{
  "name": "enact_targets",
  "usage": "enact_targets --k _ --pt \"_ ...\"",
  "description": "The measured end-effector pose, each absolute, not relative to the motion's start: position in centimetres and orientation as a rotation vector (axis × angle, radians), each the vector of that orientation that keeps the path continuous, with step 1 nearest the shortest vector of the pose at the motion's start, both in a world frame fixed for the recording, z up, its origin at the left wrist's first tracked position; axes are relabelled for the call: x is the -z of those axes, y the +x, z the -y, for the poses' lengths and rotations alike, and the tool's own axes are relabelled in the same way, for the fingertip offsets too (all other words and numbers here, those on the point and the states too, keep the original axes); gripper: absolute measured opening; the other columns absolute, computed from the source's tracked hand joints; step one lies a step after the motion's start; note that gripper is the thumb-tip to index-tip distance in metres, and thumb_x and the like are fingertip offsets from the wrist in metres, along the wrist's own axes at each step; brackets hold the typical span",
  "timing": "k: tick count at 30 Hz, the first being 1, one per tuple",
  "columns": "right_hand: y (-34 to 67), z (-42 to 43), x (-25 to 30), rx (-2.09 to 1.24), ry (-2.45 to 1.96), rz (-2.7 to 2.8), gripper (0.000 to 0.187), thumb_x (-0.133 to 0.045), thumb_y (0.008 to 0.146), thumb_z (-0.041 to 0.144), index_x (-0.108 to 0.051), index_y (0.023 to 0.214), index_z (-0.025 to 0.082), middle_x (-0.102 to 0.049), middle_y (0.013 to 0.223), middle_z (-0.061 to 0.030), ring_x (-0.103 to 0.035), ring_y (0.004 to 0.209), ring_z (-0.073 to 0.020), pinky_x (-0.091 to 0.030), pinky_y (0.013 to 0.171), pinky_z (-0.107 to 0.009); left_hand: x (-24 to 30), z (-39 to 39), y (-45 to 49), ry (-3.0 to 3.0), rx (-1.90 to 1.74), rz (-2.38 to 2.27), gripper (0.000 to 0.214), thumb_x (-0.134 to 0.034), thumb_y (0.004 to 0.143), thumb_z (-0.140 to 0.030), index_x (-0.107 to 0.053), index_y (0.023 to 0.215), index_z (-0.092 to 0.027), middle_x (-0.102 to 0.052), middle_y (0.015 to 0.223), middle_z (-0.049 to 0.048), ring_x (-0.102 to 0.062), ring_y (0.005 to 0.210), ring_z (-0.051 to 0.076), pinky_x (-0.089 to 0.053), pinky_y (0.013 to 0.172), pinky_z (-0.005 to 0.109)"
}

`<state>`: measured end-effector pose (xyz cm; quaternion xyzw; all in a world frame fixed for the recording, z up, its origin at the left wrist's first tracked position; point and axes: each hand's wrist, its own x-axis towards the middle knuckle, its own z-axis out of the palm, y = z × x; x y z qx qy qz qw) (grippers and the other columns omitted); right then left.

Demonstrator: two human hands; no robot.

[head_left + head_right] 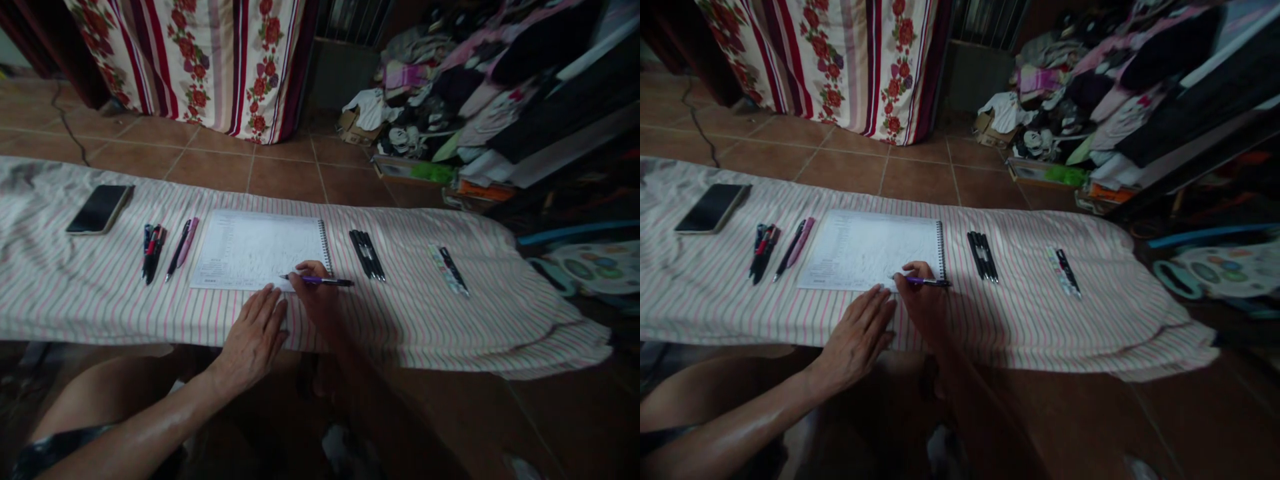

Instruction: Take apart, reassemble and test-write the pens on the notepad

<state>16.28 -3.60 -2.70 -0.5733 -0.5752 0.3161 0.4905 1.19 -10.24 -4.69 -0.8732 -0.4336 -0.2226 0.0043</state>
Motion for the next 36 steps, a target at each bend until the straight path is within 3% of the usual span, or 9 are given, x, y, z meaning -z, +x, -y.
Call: enact_targets --k 6,14,36 --pt "16.28 3.57 2.73 -0.795 -1.401 1.512 0.019 -0.056 0.080 0.040 -0.059 0.076 0.022 -0.066 0.073 0.0000 -0.061 0.068 -0.0150 -0.047 0.067 -0.026 4.83 10.34 1.02 -2.719 0.675 1.356 0.042 -0.047 0.090 -0.021 -0.049 0.128 -0.004 -0.044 0.140 0.0225 -0.028 0.137 0.035 -0.036 0.106 0.054" --pt "16.02 2.95 3.29 -0.736 -1.475 1.601 0.015 -0.054 0.078 0.036 -0.056 0.071 0.023 -0.062 0.065 0.0018 -0.057 0.061 -0.0146 -0.045 0.064 -0.026 4.51 9.88 1.07 -2.657 0.658 1.384 0.043 -0.048 0.090 -0.026 -0.051 0.128 -0.005 -0.051 0.136 0.0202 -0.039 0.131 0.033 -0.036 0.107 0.050" --pt "15.60 2.88 2.99 -0.679 -1.560 1.660 0.016 -0.051 0.080 0.035 -0.058 0.074 0.022 -0.064 0.067 0.0003 -0.060 0.062 -0.0148 -0.044 0.062 -0.025 4.23 9.69 1.41 -2.632 0.671 1.416 0.040 -0.048 0.090 -0.027 -0.057 0.121 -0.004 -0.057 0.129 0.0196 -0.046 0.125 0.033 -0.040 0.103 0.049"
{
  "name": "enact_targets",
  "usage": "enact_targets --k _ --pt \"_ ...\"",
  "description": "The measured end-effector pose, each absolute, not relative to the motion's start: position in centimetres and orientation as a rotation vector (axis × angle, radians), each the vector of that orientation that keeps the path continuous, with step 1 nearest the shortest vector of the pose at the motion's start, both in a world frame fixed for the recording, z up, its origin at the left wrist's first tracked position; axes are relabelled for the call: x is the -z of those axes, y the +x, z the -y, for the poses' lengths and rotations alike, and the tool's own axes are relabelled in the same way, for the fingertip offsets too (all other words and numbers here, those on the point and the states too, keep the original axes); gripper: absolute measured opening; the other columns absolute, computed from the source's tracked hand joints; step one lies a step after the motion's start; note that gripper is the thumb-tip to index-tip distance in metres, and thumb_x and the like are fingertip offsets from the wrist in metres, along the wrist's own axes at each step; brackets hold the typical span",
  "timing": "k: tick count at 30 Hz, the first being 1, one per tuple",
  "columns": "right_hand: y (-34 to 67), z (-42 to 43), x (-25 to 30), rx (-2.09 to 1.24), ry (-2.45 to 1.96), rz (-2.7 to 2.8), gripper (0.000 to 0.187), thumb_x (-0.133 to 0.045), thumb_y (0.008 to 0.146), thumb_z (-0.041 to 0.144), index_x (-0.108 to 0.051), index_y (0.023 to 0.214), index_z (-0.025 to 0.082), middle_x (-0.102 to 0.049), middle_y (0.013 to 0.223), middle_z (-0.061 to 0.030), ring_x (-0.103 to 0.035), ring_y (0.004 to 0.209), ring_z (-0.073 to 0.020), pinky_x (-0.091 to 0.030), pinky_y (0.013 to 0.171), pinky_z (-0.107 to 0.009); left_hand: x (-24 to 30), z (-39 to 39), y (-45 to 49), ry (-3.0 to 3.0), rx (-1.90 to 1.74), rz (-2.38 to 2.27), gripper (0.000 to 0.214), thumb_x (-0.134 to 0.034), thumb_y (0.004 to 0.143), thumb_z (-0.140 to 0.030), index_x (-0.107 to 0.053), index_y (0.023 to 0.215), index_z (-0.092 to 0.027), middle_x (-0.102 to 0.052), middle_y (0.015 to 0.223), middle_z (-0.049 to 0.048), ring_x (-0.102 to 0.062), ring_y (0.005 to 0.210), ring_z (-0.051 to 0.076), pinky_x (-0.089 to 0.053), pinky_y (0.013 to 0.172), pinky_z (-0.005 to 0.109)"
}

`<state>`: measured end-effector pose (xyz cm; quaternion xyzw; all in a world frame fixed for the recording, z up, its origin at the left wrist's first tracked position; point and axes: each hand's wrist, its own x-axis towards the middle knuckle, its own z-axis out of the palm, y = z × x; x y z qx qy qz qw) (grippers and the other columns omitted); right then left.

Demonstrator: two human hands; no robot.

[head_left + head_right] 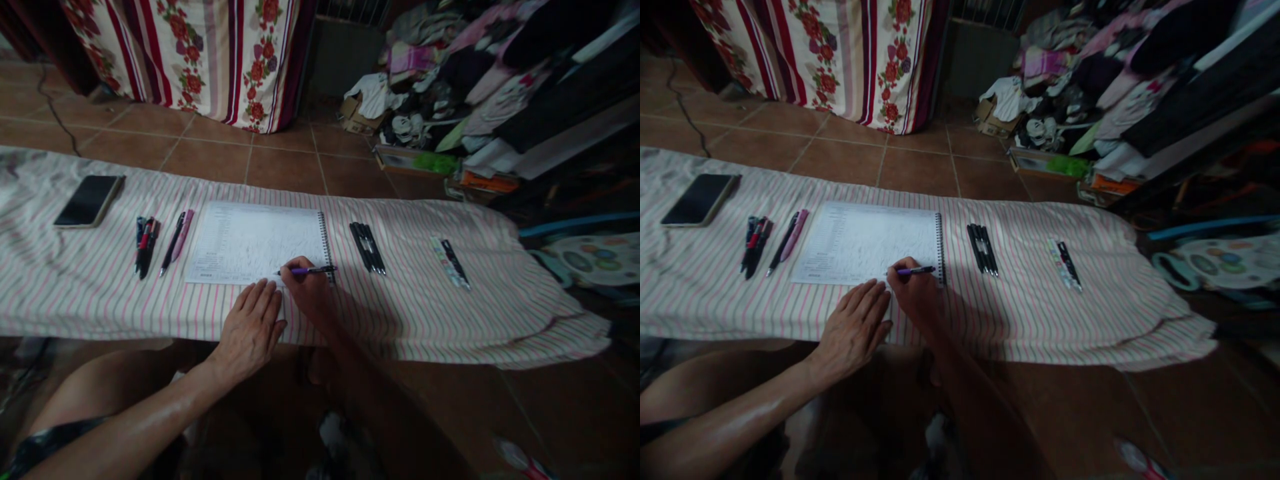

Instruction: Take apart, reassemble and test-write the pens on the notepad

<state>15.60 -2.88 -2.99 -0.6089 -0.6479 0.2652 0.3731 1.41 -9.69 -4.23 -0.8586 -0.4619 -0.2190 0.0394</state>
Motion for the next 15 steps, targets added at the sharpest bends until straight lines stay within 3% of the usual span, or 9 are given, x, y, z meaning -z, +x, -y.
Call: enact_targets --k 15 --pt "15.80 2.76 3.26 -0.673 -1.572 1.556 0.020 -0.050 0.081 0.040 -0.055 0.073 0.022 -0.060 0.059 0.0015 -0.056 0.056 -0.0146 -0.042 0.057 -0.024 4.03 9.68 1.35 -2.640 0.654 1.424 0.039 -0.048 0.090 -0.027 -0.058 0.120 -0.005 -0.057 0.130 0.0185 -0.046 0.125 0.033 -0.039 0.103 0.048"
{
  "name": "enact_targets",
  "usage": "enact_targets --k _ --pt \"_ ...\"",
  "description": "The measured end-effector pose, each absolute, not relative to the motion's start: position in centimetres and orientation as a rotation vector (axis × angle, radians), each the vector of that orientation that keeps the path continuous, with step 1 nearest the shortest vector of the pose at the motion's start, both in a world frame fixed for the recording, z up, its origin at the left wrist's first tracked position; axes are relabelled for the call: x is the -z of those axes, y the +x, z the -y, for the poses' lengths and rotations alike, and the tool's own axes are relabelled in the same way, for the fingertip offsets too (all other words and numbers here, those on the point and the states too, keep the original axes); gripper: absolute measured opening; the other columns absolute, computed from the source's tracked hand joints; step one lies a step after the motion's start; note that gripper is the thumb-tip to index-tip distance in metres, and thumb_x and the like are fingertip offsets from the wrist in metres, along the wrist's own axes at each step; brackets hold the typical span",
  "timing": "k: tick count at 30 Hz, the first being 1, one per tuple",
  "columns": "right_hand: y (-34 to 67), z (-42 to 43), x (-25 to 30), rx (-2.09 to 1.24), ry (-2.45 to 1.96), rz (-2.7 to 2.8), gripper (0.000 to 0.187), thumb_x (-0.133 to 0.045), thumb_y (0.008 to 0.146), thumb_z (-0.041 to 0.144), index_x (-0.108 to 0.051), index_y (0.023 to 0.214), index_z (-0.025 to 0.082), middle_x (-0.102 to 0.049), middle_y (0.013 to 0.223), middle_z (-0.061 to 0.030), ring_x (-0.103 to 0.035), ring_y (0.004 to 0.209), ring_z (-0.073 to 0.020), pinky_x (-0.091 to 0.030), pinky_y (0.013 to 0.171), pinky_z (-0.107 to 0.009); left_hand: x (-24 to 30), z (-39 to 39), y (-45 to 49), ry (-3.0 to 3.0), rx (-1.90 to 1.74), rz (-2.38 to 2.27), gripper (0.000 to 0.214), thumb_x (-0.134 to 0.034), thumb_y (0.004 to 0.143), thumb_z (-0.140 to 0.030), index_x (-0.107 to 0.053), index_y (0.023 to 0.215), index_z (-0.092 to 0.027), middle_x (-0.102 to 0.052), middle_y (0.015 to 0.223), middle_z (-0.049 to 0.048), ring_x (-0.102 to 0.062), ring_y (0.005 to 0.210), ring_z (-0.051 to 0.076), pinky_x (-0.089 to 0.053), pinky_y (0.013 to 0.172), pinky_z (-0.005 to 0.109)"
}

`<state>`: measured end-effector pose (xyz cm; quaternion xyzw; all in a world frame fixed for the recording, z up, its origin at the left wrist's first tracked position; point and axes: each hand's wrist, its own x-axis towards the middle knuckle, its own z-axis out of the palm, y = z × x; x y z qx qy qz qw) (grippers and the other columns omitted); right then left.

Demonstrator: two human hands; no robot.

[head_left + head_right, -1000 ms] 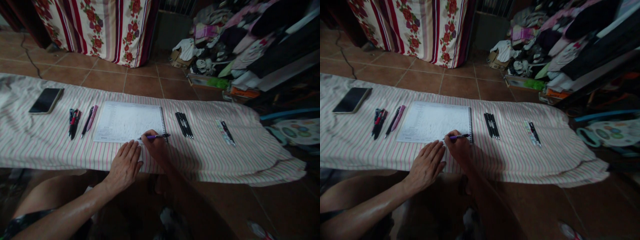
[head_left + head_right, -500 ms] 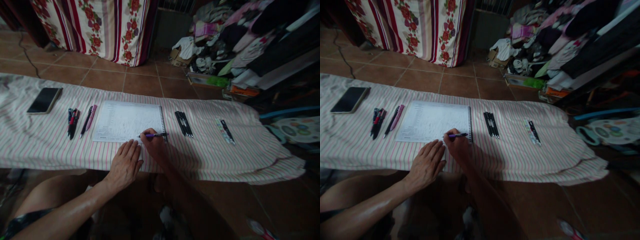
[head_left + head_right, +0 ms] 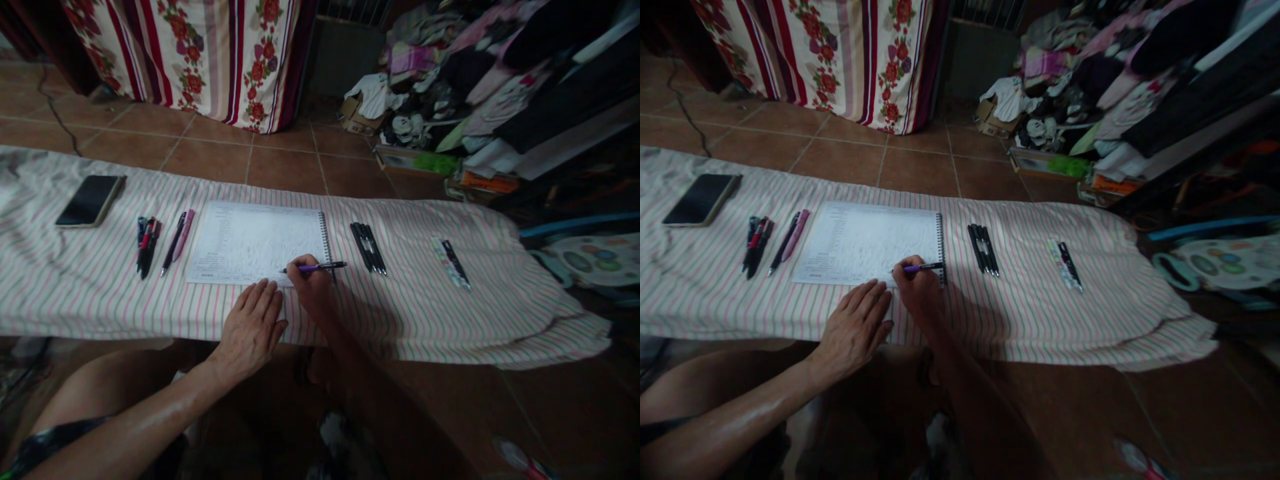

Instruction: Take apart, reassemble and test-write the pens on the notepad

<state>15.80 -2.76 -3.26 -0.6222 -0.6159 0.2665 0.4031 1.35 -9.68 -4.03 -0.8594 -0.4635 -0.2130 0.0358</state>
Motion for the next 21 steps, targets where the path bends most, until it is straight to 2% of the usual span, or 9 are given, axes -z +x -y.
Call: enact_targets --k 16,21 --pt "15.88 2.86 2.81 -0.724 -1.546 1.639 0.018 -0.050 0.080 0.037 -0.056 0.071 0.022 -0.058 0.059 0.0029 -0.055 0.058 -0.0141 -0.042 0.059 -0.024 4.05 9.64 1.37 -2.637 0.643 1.411 0.040 -0.048 0.090 -0.027 -0.057 0.121 -0.004 -0.057 0.129 0.0192 -0.046 0.124 0.033 -0.040 0.102 0.049" --pt "15.83 2.79 2.88 -0.734 -1.504 1.670 0.017 -0.051 0.080 0.035 -0.058 0.073 0.022 -0.062 0.063 0.0017 -0.057 0.060 -0.0140 -0.042 0.060 -0.024 4.05 9.62 1.42 -2.636 0.650 1.415 0.039 -0.048 0.089 -0.027 -0.057 0.121 -0.005 -0.057 0.128 0.0196 -0.047 0.124 0.033 -0.041 0.101 0.050"
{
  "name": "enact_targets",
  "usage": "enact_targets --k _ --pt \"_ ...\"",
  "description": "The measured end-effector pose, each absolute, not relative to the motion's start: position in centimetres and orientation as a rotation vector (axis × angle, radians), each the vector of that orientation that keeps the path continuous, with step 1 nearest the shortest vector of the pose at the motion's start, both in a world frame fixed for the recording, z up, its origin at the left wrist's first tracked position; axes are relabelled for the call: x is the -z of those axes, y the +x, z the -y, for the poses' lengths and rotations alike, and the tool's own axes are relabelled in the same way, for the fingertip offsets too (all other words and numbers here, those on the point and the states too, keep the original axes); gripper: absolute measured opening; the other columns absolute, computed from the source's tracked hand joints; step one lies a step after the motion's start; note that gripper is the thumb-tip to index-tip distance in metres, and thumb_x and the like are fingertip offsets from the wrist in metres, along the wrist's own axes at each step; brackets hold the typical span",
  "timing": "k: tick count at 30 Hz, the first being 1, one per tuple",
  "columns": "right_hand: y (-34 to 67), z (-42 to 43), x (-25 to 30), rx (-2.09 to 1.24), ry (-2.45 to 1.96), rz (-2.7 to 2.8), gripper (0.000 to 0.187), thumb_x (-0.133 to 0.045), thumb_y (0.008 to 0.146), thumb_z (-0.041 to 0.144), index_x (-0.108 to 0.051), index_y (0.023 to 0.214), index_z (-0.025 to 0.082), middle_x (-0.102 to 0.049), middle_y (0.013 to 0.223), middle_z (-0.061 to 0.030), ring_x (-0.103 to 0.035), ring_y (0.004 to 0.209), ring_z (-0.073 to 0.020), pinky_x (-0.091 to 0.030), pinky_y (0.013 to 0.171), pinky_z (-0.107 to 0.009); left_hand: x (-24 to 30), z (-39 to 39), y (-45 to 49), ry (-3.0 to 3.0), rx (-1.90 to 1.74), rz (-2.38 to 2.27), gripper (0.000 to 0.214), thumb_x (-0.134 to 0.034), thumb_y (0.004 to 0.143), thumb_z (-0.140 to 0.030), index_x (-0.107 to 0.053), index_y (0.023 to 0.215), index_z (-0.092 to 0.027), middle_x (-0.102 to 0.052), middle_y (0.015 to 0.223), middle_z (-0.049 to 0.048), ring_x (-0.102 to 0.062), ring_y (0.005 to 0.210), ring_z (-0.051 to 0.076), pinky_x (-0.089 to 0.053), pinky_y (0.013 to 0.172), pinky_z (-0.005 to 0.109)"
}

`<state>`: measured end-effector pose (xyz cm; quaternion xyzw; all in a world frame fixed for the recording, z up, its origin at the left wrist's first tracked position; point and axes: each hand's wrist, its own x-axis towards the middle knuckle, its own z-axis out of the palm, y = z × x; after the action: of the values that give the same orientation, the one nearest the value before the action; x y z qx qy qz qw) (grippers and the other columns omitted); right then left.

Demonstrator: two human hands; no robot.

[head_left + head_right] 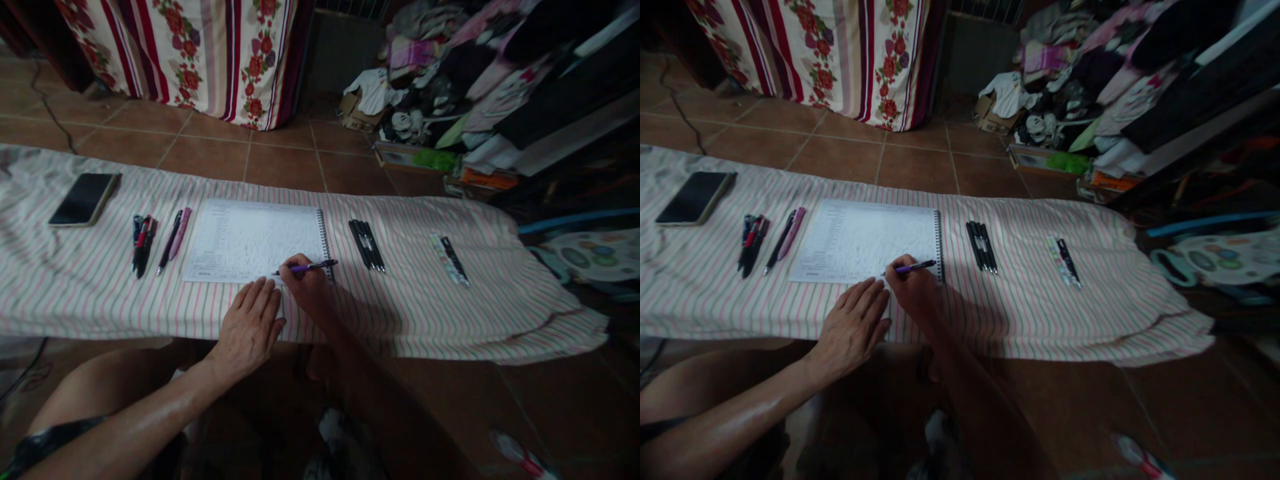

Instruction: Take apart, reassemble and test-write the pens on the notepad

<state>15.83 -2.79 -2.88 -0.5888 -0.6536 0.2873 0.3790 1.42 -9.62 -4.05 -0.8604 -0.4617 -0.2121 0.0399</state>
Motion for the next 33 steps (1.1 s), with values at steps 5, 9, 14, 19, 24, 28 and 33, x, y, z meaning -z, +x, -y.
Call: enact_targets --k 5,9,14,19,24,28,33 --pt "15.71 2.81 2.90 -0.714 -1.538 1.684 0.017 -0.052 0.080 0.036 -0.059 0.074 0.022 -0.062 0.063 0.0017 -0.057 0.059 -0.0140 -0.041 0.059 -0.024 4.02 9.64 1.47 -2.636 0.645 1.418 0.040 -0.049 0.089 -0.027 -0.058 0.120 -0.004 -0.058 0.128 0.0194 -0.048 0.123 0.034 -0.041 0.101 0.049" --pt "15.59 2.87 2.81 -0.716 -1.538 1.702 0.016 -0.052 0.080 0.035 -0.059 0.074 0.021 -0.064 0.065 0.0008 -0.057 0.059 -0.0137 -0.041 0.059 -0.024 4.02 9.64 1.48 -2.632 0.637 1.433 0.040 -0.047 0.089 -0.027 -0.058 0.121 -0.005 -0.058 0.128 0.0189 -0.047 0.124 0.033 -0.041 0.102 0.049" --pt "15.58 2.83 3.08 -0.684 -1.549 1.721 0.018 -0.052 0.081 0.037 -0.060 0.077 0.022 -0.065 0.067 0.0007 -0.058 0.060 -0.0141 -0.041 0.059 -0.024 4.06 9.66 1.43 -2.633 0.643 1.416 0.040 -0.049 0.089 -0.027 -0.058 0.120 -0.004 -0.058 0.127 0.0201 -0.048 0.123 0.034 -0.041 0.101 0.049" --pt "15.53 2.80 2.90 -0.665 -1.567 1.764 0.017 -0.051 0.080 0.035 -0.059 0.074 0.022 -0.063 0.063 0.0010 -0.057 0.058 -0.0144 -0.039 0.057 -0.024 4.09 9.67 1.43 -2.630 0.642 1.414 0.040 -0.048 0.089 -0.027 -0.057 0.121 -0.004 -0.057 0.129 0.0198 -0.047 0.124 0.034 -0.041 0.102 0.049" --pt "15.50 2.72 2.79 -0.682 -1.597 1.712 0.017 -0.050 0.080 0.035 -0.059 0.074 0.022 -0.062 0.063 0.0008 -0.057 0.059 -0.0149 -0.040 0.058 -0.024 4.00 9.66 1.45 -2.640 0.640 1.431 0.041 -0.048 0.089 -0.028 -0.057 0.121 -0.004 -0.057 0.129 0.0191 -0.047 0.123 0.034 -0.040 0.102 0.049" --pt "15.62 2.61 3.12 -0.744 -1.536 1.610 0.020 -0.050 0.081 0.039 -0.057 0.075 0.022 -0.061 0.063 0.0015 -0.057 0.059 -0.0146 -0.041 0.058 -0.024 3.98 9.66 1.45 -2.639 0.646 1.443 0.040 -0.048 0.089 -0.027 -0.058 0.120 -0.005 -0.057 0.129 0.0194 -0.047 0.124 0.033 -0.040 0.102 0.049" --pt "15.72 2.61 2.77 -0.766 -1.545 1.558 0.017 -0.052 0.079 0.037 -0.057 0.072 0.022 -0.061 0.062 0.0021 -0.057 0.059 -0.0143 -0.042 0.058 -0.024 3.95 9.65 1.44 -2.635 0.638 1.421 0.040 -0.049 0.089 -0.027 -0.058 0.120 -0.004 -0.057 0.129 0.0198 -0.047 0.124 0.034 -0.040 0.102 0.049"
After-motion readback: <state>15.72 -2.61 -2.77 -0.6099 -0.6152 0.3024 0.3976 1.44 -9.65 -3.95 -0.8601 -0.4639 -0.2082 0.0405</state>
